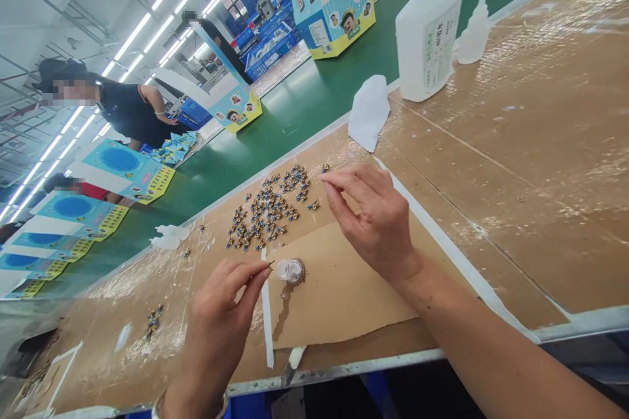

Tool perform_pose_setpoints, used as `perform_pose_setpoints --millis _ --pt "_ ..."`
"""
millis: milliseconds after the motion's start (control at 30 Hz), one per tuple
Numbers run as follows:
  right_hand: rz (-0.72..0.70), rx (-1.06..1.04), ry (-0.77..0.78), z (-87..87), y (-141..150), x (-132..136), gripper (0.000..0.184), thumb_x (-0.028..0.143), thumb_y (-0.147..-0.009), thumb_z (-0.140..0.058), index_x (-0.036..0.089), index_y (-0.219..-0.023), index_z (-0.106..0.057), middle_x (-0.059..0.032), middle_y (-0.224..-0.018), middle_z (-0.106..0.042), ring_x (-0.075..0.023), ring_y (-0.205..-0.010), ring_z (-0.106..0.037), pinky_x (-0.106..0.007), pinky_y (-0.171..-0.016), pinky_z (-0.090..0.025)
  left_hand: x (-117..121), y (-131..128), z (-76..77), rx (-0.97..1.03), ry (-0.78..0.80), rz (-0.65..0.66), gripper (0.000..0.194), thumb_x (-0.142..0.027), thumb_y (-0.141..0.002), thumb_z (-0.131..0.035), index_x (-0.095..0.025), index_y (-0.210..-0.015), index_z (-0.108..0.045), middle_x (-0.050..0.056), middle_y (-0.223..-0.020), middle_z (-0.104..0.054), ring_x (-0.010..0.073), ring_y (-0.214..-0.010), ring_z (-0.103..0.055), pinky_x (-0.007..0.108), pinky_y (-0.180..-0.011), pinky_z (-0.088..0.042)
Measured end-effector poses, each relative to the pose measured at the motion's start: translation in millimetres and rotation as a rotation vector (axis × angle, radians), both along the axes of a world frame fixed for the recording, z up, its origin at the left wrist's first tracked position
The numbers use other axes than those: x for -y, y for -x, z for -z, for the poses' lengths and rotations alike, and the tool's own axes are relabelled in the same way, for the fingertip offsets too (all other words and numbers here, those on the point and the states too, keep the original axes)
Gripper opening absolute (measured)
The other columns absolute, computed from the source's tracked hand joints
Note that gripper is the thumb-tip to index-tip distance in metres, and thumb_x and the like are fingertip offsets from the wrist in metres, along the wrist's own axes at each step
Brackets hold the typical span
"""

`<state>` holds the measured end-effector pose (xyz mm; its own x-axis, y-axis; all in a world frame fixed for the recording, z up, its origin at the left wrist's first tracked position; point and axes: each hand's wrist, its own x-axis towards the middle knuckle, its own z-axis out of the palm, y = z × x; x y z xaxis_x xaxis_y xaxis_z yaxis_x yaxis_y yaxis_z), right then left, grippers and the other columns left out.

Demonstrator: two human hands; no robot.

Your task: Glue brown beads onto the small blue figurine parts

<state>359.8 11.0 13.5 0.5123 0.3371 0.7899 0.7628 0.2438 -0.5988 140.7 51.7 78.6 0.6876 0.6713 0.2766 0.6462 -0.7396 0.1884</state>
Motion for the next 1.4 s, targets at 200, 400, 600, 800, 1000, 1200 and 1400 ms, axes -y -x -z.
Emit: perform_pose_setpoints --millis 200,400,600,800,1000,1200,1400 --pt "0.019 0.046 -0.030 -2.6 -1 2 0.014 0.013 -0.084 -0.057 0.021 -0.094 -0.063 -0.0006 -0.084 -0.064 -0.0146 -0.081 -0.060 -0.032 -0.074 -0.045 18 70 13.3 0.210 0.241 -0.459 0.021 -0.044 -0.073 -0.066 -0.026 -0.083 -0.073 -0.001 -0.088 -0.072 0.0184 -0.085 -0.066 0.026 -0.078 -0.051" --pt "0.049 0.113 -0.017 -1.1 0 2 0.015 0.012 -0.080 -0.061 0.017 -0.093 -0.066 -0.0033 -0.082 -0.065 -0.0154 -0.077 -0.061 -0.030 -0.071 -0.048 27 122 49.3 0.315 0.450 -0.770 0.033 -0.050 -0.066 -0.069 -0.024 -0.085 -0.074 0.004 -0.095 -0.074 0.0258 -0.099 -0.065 0.036 -0.092 -0.048" --pt "0.107 0.149 0.021 5.7 0 -1 0.014 0.015 -0.079 -0.063 0.014 -0.093 -0.067 -0.0050 -0.083 -0.066 -0.0141 -0.077 -0.061 -0.025 -0.071 -0.049 26 125 60.5 0.335 0.420 -0.723 0.029 -0.047 -0.067 -0.068 -0.023 -0.081 -0.075 0.003 -0.089 -0.075 0.0240 -0.092 -0.067 0.033 -0.086 -0.052" --pt "0.124 0.168 0.072 8.2 1 -2 0.014 0.017 -0.080 -0.062 0.018 -0.093 -0.067 -0.0042 -0.086 -0.067 -0.0148 -0.077 -0.062 -0.027 -0.071 -0.050 26 120 66.6 0.385 0.433 -0.700 0.023 -0.040 -0.069 -0.069 -0.023 -0.082 -0.075 0.003 -0.088 -0.075 0.0227 -0.088 -0.069 0.032 -0.082 -0.055" --pt "0.145 0.176 0.087 10.8 0 -4 0.014 0.021 -0.080 -0.061 0.018 -0.091 -0.068 -0.0048 -0.083 -0.067 -0.0161 -0.076 -0.062 -0.029 -0.068 -0.050 24 120 65.4 0.320 0.436 -0.684 0.018 -0.037 -0.072 -0.067 -0.025 -0.083 -0.074 0.001 -0.090 -0.075 0.0226 -0.090 -0.069 0.034 -0.084 -0.054" --pt "0.128 0.192 0.099 10.1 0 -3 0.016 0.020 -0.081 -0.060 0.013 -0.092 -0.069 -0.0079 -0.083 -0.067 -0.0171 -0.077 -0.062 -0.030 -0.070 -0.050 20 125 65.2 0.235 0.444 -0.673 0.021 -0.040 -0.073 -0.066 -0.026 -0.085 -0.074 0.001 -0.091 -0.075 0.0227 -0.092 -0.068 0.036 -0.087 -0.053" --pt "0.133 0.164 0.159 8.6 1 -1 0.016 0.022 -0.082 -0.059 0.015 -0.093 -0.068 -0.0073 -0.083 -0.066 -0.0157 -0.078 -0.060 -0.029 -0.071 -0.048 20 122 63.7 0.225 0.406 -0.682 0.021 -0.040 -0.073 -0.066 -0.025 -0.085 -0.074 0.002 -0.091 -0.075 0.0233 -0.090 -0.069 0.038 -0.086 -0.053"
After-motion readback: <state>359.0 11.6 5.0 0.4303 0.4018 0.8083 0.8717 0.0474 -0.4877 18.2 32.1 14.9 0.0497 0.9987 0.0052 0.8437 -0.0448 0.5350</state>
